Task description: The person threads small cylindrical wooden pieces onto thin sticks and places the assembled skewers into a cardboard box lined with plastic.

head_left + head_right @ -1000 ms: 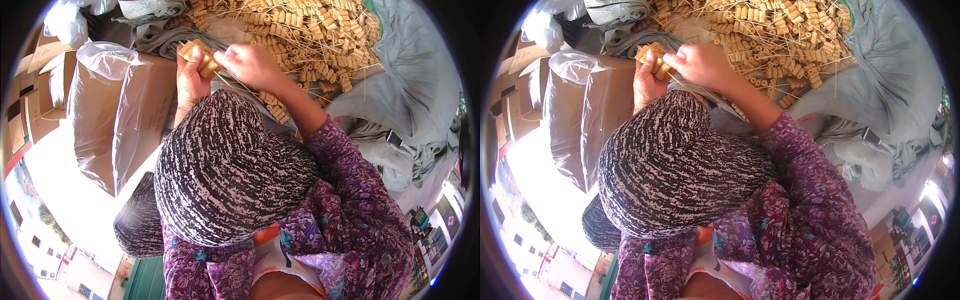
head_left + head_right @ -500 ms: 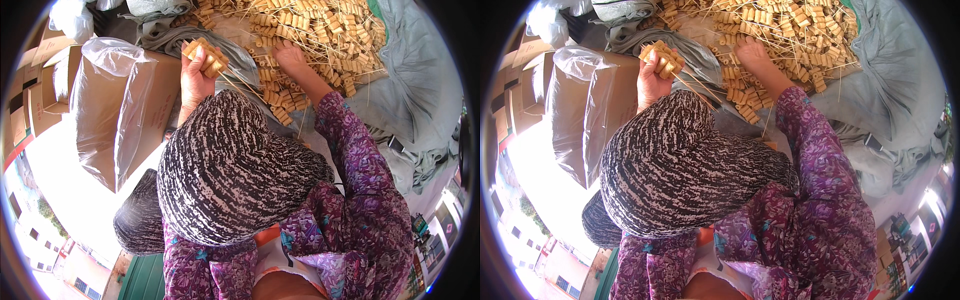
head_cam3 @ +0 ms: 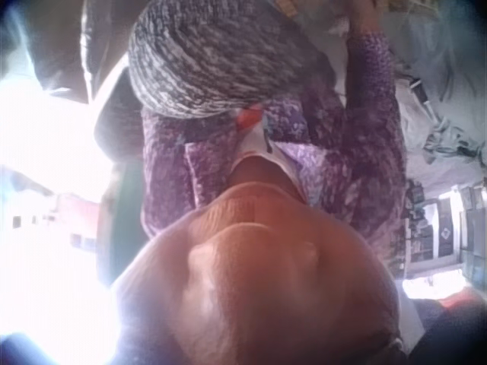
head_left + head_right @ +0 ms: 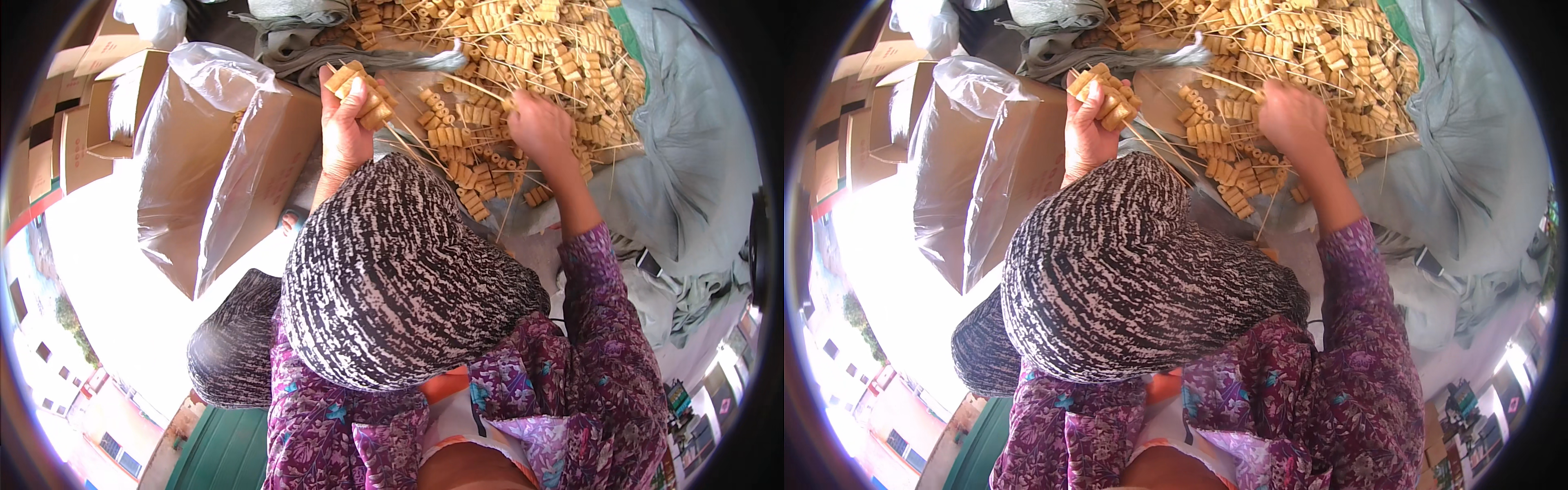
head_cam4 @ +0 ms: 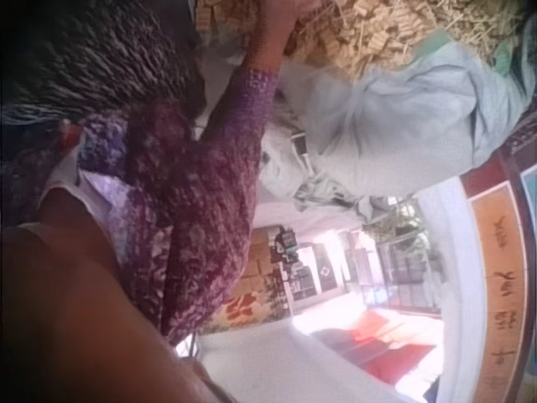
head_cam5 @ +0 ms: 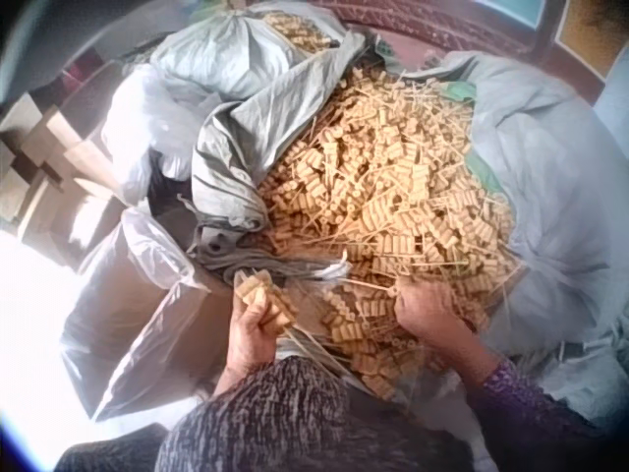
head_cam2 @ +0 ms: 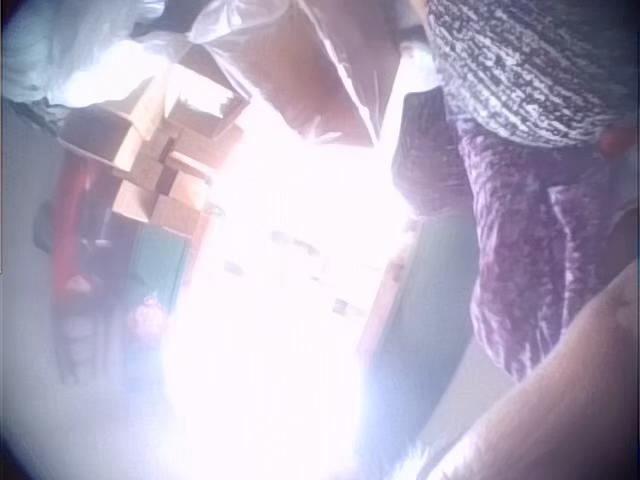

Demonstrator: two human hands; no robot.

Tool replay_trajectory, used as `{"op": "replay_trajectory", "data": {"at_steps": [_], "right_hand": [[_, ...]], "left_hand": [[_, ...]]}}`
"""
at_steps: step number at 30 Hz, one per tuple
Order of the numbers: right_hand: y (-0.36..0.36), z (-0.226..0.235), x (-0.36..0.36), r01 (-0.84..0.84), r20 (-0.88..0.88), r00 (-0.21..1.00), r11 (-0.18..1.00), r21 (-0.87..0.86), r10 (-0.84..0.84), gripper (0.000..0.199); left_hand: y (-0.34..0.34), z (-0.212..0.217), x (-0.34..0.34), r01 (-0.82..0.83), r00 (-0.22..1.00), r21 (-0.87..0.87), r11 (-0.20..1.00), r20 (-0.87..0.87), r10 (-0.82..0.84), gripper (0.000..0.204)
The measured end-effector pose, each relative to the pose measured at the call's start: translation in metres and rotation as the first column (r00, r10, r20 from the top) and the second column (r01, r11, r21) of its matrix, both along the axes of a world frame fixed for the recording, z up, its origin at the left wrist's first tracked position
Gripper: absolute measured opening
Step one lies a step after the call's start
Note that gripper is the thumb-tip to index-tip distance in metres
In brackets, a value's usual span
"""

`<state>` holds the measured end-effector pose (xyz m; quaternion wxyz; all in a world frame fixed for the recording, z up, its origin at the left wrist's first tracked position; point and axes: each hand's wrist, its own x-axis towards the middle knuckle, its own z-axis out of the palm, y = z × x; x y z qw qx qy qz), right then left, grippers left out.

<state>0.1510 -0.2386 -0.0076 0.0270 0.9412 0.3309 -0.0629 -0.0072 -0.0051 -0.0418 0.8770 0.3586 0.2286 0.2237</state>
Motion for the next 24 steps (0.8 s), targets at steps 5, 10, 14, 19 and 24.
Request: {"op": "replay_trajectory", "data": {"at_steps": [5,10,14,19,24], "right_hand": [[-0.021,0.053,-0.016,0.204,-0.491,0.870,0.938,0.279,-0.043,0.016],[-0.012,0.052,-0.004,0.263,-0.582,0.757,0.678,0.686,0.296,0.024],[0.052,0.035,0.007,-0.181,-0.050,0.901,0.478,0.859,0.432,0.022],[0.129,0.051,-0.005,-0.350,0.146,0.726,0.177,0.920,0.672,0.027],[0.148,0.051,-0.016,-0.500,0.181,0.599,0.189,0.845,0.780,0.038]], "left_hand": [[0.007,0.014,-0.002,0.001,0.998,-0.064,0.998,0.066,0.003,0.054],[0.011,0.015,0.010,0.090,0.989,-0.150,0.984,0.126,-0.072,0.053],[0.020,0.016,0.017,0.169,0.982,-0.217,0.961,0.116,-0.147,0.058],[0.026,0.033,0.024,0.246,0.969,-0.258,0.934,0.094,-0.229,0.060],[0.017,0.041,0.024,0.286,0.956,-0.319,0.904,0.159,-0.247,0.078]]}}
